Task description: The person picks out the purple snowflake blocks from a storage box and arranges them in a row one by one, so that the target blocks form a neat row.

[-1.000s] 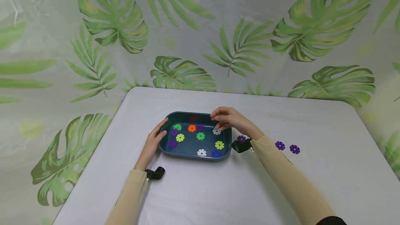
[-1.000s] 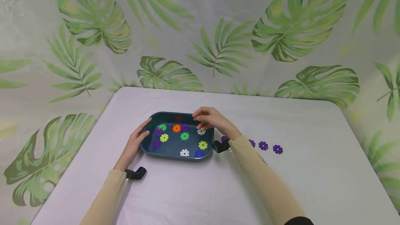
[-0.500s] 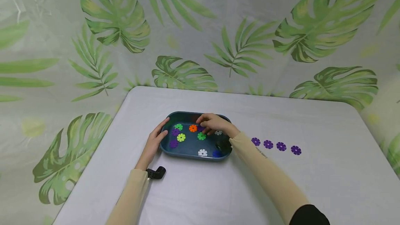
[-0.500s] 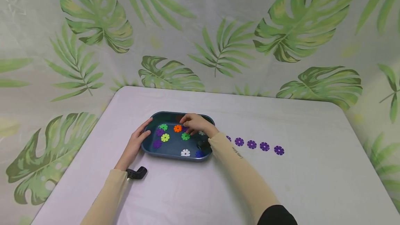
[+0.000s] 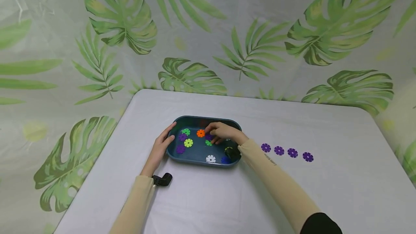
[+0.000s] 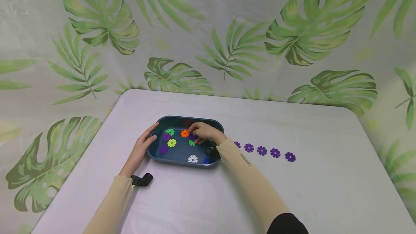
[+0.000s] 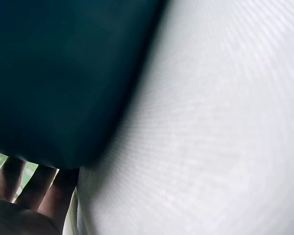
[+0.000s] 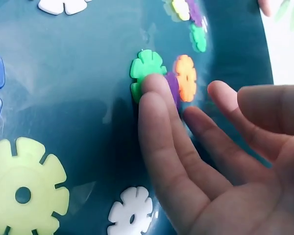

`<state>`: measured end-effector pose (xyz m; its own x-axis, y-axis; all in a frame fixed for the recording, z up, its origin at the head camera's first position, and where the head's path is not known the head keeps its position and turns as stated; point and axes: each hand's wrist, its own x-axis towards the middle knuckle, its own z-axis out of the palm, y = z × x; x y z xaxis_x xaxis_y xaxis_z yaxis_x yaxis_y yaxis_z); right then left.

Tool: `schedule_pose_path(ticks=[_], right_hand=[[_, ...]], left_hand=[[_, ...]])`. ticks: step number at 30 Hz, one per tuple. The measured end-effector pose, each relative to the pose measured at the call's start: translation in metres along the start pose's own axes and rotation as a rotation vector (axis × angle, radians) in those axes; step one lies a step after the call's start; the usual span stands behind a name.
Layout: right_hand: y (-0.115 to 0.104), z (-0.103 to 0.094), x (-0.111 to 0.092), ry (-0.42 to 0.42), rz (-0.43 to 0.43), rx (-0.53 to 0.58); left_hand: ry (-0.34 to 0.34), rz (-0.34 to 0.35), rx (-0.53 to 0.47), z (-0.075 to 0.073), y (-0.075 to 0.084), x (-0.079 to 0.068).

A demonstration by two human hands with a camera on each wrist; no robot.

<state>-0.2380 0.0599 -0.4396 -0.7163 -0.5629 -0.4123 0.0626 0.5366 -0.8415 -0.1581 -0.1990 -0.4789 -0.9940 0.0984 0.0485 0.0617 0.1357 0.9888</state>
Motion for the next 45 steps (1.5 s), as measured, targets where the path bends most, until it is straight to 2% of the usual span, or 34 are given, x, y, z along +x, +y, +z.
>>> schedule_pose_path(ticks=[4, 6, 9, 13, 17, 24, 31, 34, 38, 41, 45], right_hand=[[0.001, 0.002, 0.003, -0.002, 0.007, -0.012], [0.001, 0.003, 0.003, -0.007, 0.003, -0.025], [0.002, 0.004, 0.002, -0.02, -0.007, -0.043], [0.005, 0.006, 0.002, -0.032, -0.018, -0.069], [0.005, 0.009, 0.001, -0.011, -0.013, -0.078], [0.002, 0.01, -0.002, 0.038, -0.014, -0.079], [-0.001, -0.002, -0.009, 0.102, -0.11, -0.113], [-0.002, -0.011, -0.017, 0.109, -0.165, -0.069], [0.001, -0.025, -0.03, 0.094, -0.223, 0.049], [0.008, -0.038, -0.041, 0.098, -0.237, 0.132], [0.021, -0.056, -0.058, 0.147, -0.23, 0.191]], left_hand=[[0.011, 0.009, 0.003, -0.001, -0.018, 0.007], [0.01, 0.005, 0.003, -0.001, -0.018, 0.007], [0.005, 0.0, -0.012, 0.0, -0.013, 0.006], [-0.01, 0.0, -0.008, 0.002, 0.002, 0.001], [-0.02, -0.006, 0.018, 0.004, 0.014, -0.003], [-0.022, -0.006, 0.013, 0.005, 0.017, -0.003], [-0.017, -0.006, 0.014, 0.004, 0.017, -0.004], [-0.018, -0.004, 0.016, 0.004, 0.017, -0.004], [-0.02, -0.003, 0.016, 0.004, 0.015, -0.004], [-0.019, -0.001, 0.011, 0.003, 0.014, -0.004], [-0.014, 0.001, -0.001, 0.003, 0.014, -0.005]])
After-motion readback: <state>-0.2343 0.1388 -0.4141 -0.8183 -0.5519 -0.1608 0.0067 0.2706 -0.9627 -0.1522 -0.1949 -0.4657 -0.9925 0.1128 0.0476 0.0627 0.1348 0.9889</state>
